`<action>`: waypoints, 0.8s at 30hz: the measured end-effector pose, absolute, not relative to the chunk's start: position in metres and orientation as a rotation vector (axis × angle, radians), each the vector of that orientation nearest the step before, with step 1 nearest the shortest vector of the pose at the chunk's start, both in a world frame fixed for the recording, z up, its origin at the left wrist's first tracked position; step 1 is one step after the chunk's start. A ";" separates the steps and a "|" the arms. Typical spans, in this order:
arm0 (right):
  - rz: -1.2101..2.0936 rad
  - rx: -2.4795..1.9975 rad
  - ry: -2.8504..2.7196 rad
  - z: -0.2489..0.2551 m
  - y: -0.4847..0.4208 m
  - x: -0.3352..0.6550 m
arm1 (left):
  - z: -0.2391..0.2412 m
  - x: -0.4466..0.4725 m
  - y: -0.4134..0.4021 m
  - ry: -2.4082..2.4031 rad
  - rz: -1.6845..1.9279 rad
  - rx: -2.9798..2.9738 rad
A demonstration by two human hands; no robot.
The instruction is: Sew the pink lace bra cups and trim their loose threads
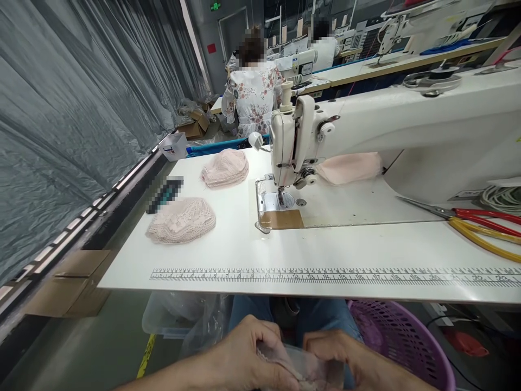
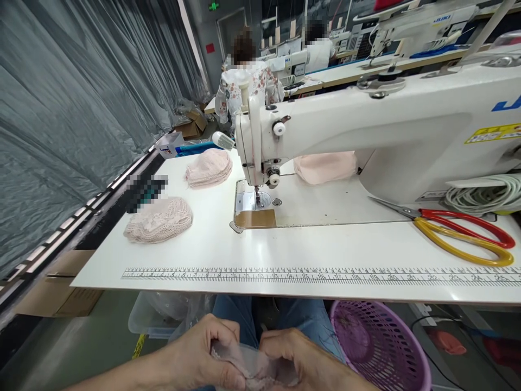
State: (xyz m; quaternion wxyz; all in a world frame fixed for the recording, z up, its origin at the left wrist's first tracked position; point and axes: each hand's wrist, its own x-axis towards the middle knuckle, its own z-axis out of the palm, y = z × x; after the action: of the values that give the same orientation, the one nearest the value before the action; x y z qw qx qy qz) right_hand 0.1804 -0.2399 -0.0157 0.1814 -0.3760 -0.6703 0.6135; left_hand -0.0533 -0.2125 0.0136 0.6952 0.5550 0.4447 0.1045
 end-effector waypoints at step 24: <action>1.719 -1.092 -1.904 0.001 -0.238 0.168 | 0.006 -0.060 -0.216 1.009 0.236 1.312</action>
State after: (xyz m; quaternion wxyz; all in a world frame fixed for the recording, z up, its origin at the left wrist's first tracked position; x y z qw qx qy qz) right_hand 0.1685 -0.2379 0.0006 0.1763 -0.3855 -0.6723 0.6069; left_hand -0.0603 -0.2160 0.0062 0.6706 0.5823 0.4476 0.1046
